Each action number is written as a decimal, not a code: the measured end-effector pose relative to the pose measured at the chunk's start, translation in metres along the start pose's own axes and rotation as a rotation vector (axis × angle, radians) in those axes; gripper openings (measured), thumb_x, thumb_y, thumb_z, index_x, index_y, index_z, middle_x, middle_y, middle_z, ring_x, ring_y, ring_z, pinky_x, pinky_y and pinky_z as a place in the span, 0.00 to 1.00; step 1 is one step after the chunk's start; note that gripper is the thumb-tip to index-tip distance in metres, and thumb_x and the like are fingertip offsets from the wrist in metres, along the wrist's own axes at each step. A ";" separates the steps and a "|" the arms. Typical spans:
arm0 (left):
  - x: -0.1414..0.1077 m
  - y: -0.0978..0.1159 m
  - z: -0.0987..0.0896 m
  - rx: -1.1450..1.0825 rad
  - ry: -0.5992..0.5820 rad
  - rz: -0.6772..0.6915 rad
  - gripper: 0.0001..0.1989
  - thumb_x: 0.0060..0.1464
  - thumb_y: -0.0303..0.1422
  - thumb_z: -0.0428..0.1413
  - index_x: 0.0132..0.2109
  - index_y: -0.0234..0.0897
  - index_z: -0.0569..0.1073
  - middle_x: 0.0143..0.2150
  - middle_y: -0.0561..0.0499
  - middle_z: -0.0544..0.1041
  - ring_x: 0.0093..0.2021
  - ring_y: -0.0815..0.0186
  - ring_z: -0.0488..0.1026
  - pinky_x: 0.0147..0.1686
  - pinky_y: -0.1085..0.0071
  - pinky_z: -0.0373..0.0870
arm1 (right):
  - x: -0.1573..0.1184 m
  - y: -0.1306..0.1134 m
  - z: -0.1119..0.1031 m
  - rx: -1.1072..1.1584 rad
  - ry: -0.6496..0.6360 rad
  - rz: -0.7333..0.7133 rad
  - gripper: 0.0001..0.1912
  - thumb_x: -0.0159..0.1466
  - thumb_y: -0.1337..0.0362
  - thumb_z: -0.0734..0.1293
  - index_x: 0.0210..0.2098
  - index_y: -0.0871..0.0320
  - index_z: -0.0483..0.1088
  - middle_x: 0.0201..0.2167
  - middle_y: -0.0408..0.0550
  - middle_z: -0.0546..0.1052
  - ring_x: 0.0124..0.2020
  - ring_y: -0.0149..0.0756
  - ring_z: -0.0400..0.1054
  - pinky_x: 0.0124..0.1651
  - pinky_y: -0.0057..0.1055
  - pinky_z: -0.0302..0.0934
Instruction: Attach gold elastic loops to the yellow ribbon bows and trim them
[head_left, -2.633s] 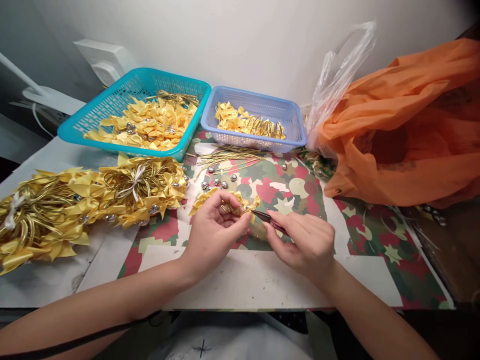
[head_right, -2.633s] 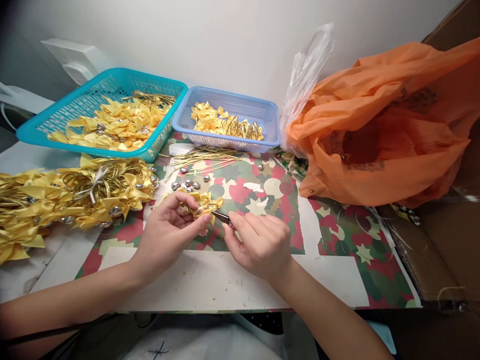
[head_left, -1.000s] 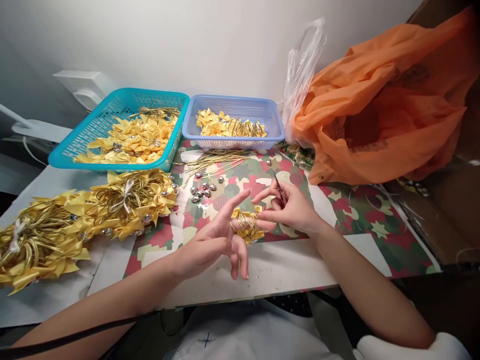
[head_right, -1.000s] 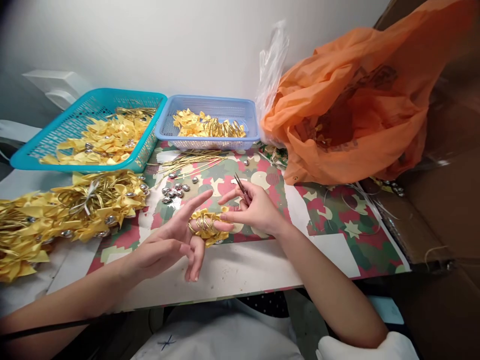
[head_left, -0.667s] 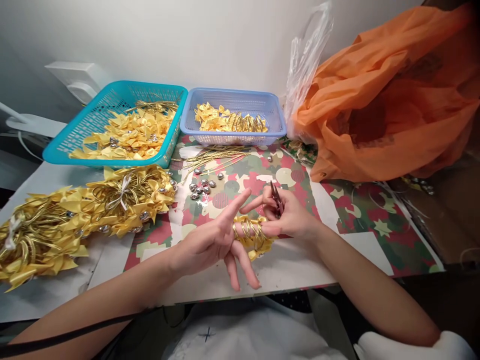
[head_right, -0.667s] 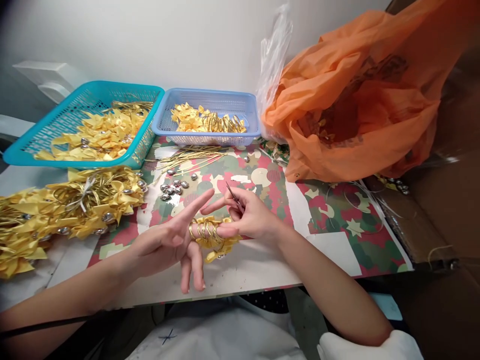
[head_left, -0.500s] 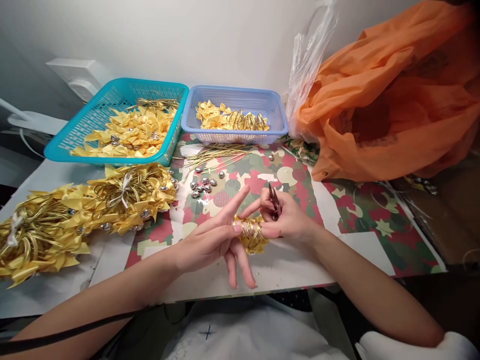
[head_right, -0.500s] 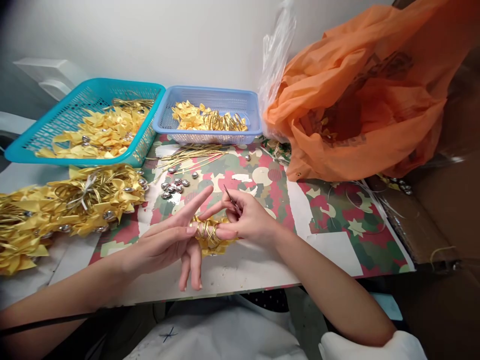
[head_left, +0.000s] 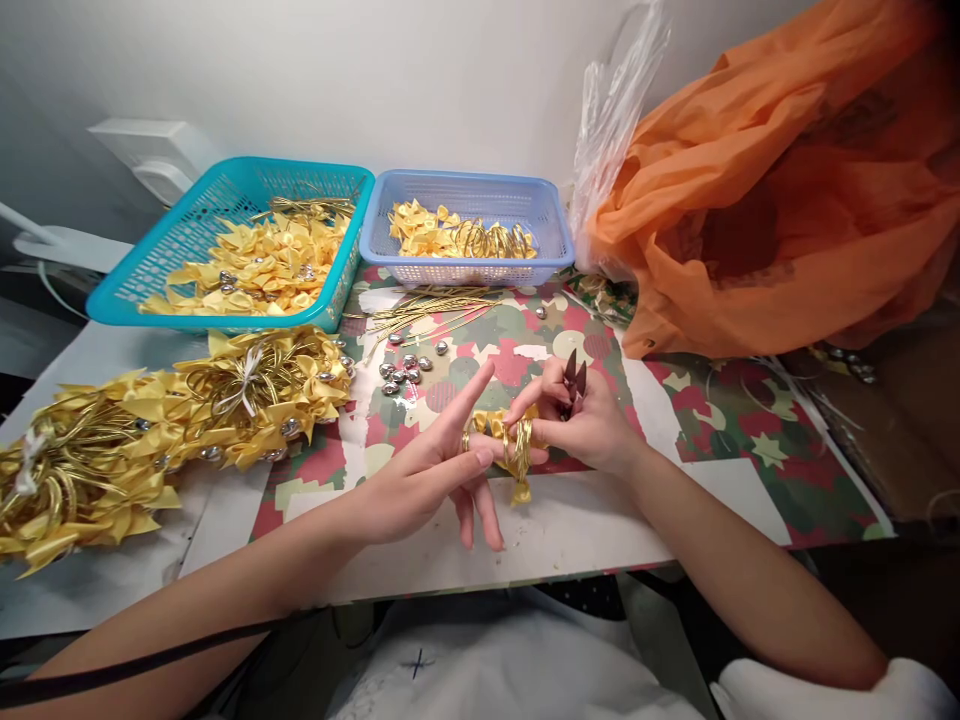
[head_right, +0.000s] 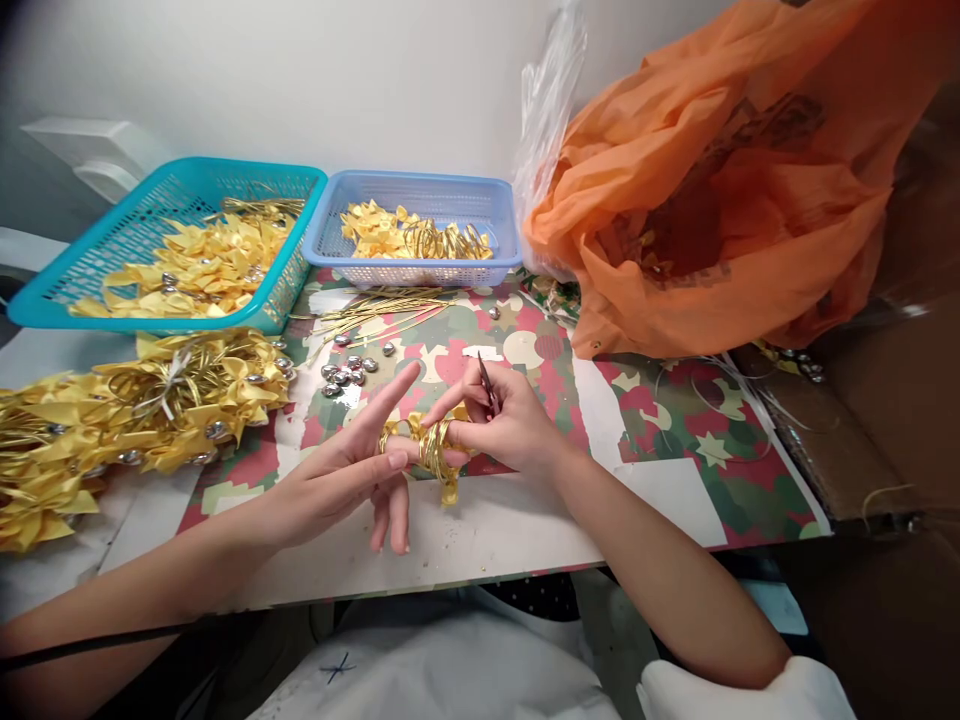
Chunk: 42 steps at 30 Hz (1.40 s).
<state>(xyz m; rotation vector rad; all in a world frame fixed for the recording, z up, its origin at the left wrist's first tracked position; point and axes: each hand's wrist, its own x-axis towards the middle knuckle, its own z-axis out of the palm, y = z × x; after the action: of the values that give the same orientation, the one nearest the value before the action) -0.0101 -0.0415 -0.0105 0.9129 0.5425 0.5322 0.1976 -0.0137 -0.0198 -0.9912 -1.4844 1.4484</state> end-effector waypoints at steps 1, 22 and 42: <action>0.000 0.000 -0.001 0.001 0.009 0.004 0.43 0.67 0.33 0.49 0.71 0.60 0.25 0.54 0.40 0.80 0.28 0.63 0.83 0.20 0.77 0.75 | 0.000 0.000 0.000 0.002 0.002 -0.003 0.22 0.50 0.73 0.69 0.24 0.53 0.48 0.27 0.43 0.81 0.19 0.25 0.49 0.22 0.26 0.47; -0.004 0.003 0.002 0.063 -0.078 -0.063 0.43 0.69 0.33 0.47 0.68 0.60 0.17 0.40 0.47 0.83 0.37 0.57 0.84 0.28 0.71 0.81 | 0.003 0.004 -0.001 0.091 -0.077 0.066 0.21 0.48 0.74 0.68 0.25 0.53 0.49 0.28 0.41 0.81 0.17 0.22 0.47 0.20 0.24 0.48; -0.006 0.002 0.008 0.064 0.037 -0.014 0.49 0.66 0.32 0.52 0.67 0.68 0.18 0.58 0.40 0.75 0.35 0.61 0.84 0.28 0.74 0.81 | 0.004 0.004 -0.003 0.120 -0.083 0.038 0.21 0.47 0.78 0.66 0.24 0.53 0.49 0.28 0.41 0.80 0.18 0.22 0.44 0.22 0.26 0.43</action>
<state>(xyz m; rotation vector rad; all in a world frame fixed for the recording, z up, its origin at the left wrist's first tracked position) -0.0097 -0.0485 -0.0035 0.9606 0.6019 0.5229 0.1992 -0.0085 -0.0235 -0.9004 -1.4253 1.6037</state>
